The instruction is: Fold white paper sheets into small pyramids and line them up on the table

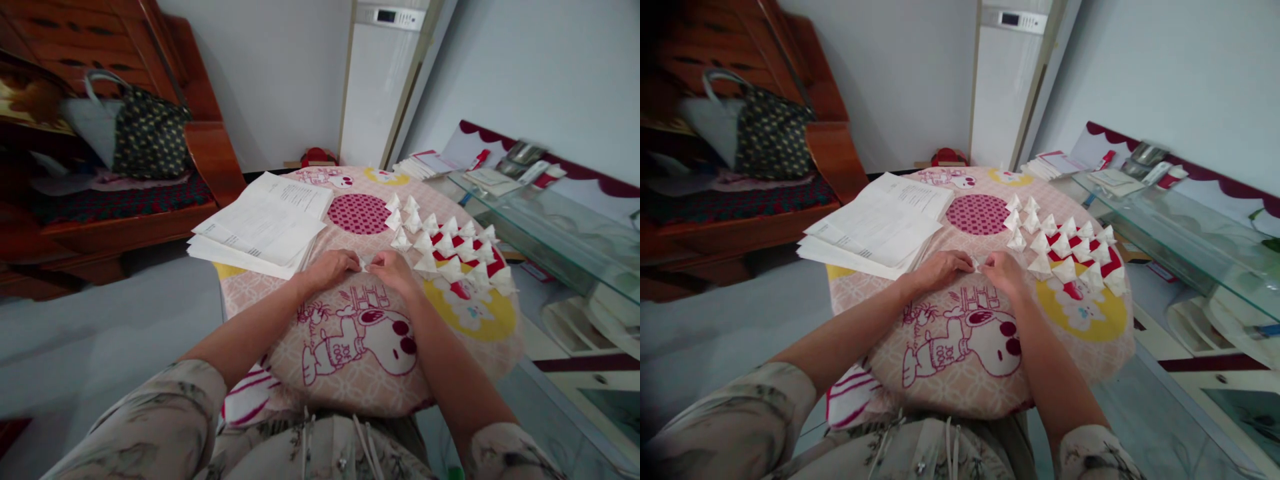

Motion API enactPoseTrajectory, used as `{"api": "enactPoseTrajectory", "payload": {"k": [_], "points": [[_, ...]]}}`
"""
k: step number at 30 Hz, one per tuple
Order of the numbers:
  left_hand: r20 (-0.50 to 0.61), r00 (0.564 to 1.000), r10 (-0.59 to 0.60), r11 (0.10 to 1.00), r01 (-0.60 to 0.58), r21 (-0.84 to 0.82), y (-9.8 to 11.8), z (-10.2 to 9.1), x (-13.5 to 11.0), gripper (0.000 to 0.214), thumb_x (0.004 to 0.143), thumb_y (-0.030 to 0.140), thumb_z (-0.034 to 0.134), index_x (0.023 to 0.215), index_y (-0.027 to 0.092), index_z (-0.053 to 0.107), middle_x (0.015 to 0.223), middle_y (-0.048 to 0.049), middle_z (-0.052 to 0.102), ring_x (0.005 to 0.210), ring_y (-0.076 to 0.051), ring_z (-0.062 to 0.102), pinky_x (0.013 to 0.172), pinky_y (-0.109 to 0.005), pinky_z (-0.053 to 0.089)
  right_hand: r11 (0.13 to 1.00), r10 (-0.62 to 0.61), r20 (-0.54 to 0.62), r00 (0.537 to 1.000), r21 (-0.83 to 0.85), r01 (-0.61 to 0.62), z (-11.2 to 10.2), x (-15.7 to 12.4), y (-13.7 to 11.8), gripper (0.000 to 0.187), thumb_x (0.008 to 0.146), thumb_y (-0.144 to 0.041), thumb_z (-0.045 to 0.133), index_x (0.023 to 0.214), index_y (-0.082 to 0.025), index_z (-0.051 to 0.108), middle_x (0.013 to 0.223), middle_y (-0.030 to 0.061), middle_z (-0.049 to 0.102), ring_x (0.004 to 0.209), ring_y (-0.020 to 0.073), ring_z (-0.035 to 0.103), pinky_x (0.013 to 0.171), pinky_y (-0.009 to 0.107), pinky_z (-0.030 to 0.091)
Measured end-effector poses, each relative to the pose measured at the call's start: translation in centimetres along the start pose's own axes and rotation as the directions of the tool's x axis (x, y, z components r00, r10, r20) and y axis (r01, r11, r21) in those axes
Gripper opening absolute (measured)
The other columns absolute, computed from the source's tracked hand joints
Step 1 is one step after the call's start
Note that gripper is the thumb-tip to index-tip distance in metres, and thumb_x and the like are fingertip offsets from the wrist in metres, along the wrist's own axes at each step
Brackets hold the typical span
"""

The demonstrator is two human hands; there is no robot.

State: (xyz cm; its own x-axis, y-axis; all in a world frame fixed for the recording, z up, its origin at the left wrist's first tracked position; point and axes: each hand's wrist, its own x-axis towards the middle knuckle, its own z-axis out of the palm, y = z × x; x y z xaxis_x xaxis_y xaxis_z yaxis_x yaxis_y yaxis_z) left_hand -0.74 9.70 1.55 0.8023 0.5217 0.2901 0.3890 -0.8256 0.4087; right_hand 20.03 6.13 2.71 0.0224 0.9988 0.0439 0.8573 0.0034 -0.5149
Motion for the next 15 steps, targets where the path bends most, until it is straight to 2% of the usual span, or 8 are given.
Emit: {"api": "enactPoseTrajectory", "payload": {"k": [2, 5, 9, 13, 15], "points": [[-0.031, 0.999, -0.041, 0.999, 0.04, -0.02, 0.2, 0.1, 0.0, 0.035, 0.082, 0.005, 0.051, 0.098, 0.019, 0.078, 0.108, -0.0071, 0.074, 0.1, -0.018, 0.068, 0.094, -0.03, 0.051, 0.999, 0.006, -0.005, 1.0, -0.038, -0.006, 0.2, 0.0, -0.8, 0.01, 0.076, -0.027, 0.073, 0.074, -0.017, 0.072, 0.073, 0.0043, 0.07, 0.067, 0.0165, 0.061, 0.063, 0.026, 0.043], [-0.128, 0.978, -0.167, 0.986, 0.164, -0.035, 0.3, 0.5, 0.1, 0.024, 0.087, 0.016, 0.055, 0.098, 0.017, 0.077, 0.102, -0.0077, 0.074, 0.095, -0.019, 0.068, 0.091, -0.031, 0.052, 0.999, 0.033, 0.003, 0.999, -0.028, -0.033, 0.2, 0.0, -1.3, 0.007, 0.075, -0.023, 0.075, 0.073, -0.017, 0.073, 0.073, 0.004, 0.071, 0.067, 0.0159, 0.062, 0.064, 0.026, 0.043], [-0.244, 0.927, -0.283, 0.952, 0.303, 0.048, 0.1, 1.2, 0.5, 0.031, 0.08, 0.022, 0.069, 0.111, 0.016, 0.072, 0.113, -0.0123, 0.071, 0.109, -0.025, 0.064, 0.098, -0.036, 0.051, 1.0, 0.02, -0.037, 0.999, 0.002, -0.02, 0.3, -0.1, -1.2, 0.005, 0.075, -0.022, 0.075, 0.076, -0.017, 0.073, 0.075, 0.0033, 0.073, 0.068, 0.0152, 0.062, 0.064, 0.025, 0.043], [-0.205, 0.892, -0.404, 0.91, 0.414, 0.007, 0.2, 1.3, 1.1, 0.044, 0.079, 0.022, 0.069, 0.122, 0.015, 0.066, 0.114, -0.0127, 0.071, 0.104, -0.024, 0.065, 0.095, -0.035, 0.05, 1.0, -0.01, -0.07, 0.997, 0.029, 0.012, 0.8, -0.4, -0.9, 0.005, 0.077, -0.023, 0.073, 0.078, -0.018, 0.073, 0.079, 0.0038, 0.074, 0.071, 0.0159, 0.064, 0.066, 0.025, 0.043], [-0.175, 0.889, -0.424, 0.904, 0.427, -0.019, 0.3, 1.2, 1.4, 0.043, 0.078, 0.02, 0.068, 0.12, 0.015, 0.066, 0.108, -0.0105, 0.072, 0.097, -0.022, 0.065, 0.089, -0.032, 0.05, 0.999, -0.021, -0.086, 0.996, 0.036, 0.024, 0.9, -0.5, -0.8, 0.005, 0.077, -0.023, 0.073, 0.077, -0.018, 0.073, 0.08, 0.0041, 0.075, 0.074, 0.0168, 0.065, 0.067, 0.026, 0.044]]}}
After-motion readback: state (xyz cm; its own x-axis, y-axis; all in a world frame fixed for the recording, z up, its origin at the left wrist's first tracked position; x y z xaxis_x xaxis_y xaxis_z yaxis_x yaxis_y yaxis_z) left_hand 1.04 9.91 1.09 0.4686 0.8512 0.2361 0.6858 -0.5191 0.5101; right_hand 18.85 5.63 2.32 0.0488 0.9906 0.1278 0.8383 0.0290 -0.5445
